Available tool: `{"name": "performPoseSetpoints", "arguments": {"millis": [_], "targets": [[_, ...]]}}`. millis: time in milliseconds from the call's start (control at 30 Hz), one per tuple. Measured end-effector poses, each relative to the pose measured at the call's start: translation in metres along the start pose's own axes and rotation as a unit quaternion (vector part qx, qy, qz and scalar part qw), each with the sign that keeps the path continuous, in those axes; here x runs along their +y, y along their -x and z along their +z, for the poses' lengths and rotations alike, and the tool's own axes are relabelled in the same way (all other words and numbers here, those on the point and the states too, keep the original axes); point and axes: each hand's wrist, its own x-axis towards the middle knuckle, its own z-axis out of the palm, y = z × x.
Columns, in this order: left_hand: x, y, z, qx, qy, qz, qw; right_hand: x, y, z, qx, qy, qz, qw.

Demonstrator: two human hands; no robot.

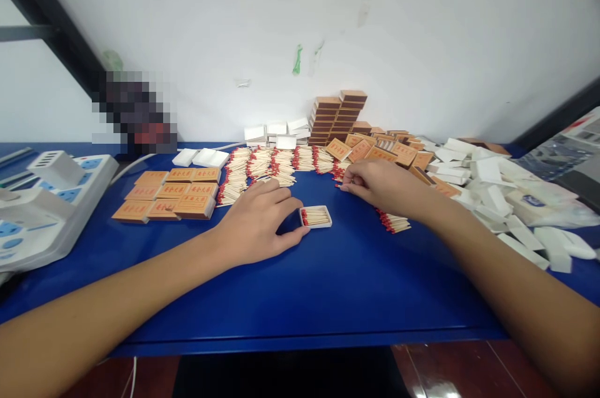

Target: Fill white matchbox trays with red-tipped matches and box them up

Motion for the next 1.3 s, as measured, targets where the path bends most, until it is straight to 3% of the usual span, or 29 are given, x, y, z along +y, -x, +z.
{"name": "performPoseSetpoints", "arguments": {"millis": [133, 300, 500, 600, 733, 933, 1100, 1300], "targets": [[0.001, 0.0, -0.001, -0.001, 0.0, -0.002, 1.0, -0.008, 0.002, -0.005, 0.004, -0.033, -0.017, 0.999], [0.001, 0.0, -0.001, -0.005, -0.002, -0.006, 1.0, -0.036, 0.014, -0.014, 0.029, -0.158, -0.099, 0.982], [0.002, -0.001, -0.001, -0.01, -0.003, -0.008, 1.0, -0.056, 0.025, -0.001, 0.007, -0.172, -0.153, 0.973], [0.002, -0.001, -0.001, -0.006, 0.0, -0.007, 1.0, -0.051, 0.022, -0.004, 0.02, -0.174, -0.15, 0.973], [0.002, 0.0, -0.002, 0.0, 0.001, -0.005, 1.0, -0.031, 0.015, -0.019, 0.072, -0.129, -0.095, 0.984], [0.002, -0.001, -0.001, 0.001, 0.0, -0.003, 1.0, 0.003, 0.004, -0.019, 0.042, -0.016, -0.001, 0.999], [0.001, 0.0, -0.001, -0.001, -0.002, -0.002, 1.0, 0.01, -0.003, -0.009, -0.005, -0.024, -0.014, 1.0], [0.0, 0.001, 0.0, -0.004, -0.001, -0.001, 1.0, 0.005, -0.004, -0.007, 0.019, -0.029, -0.036, 0.999]]}}
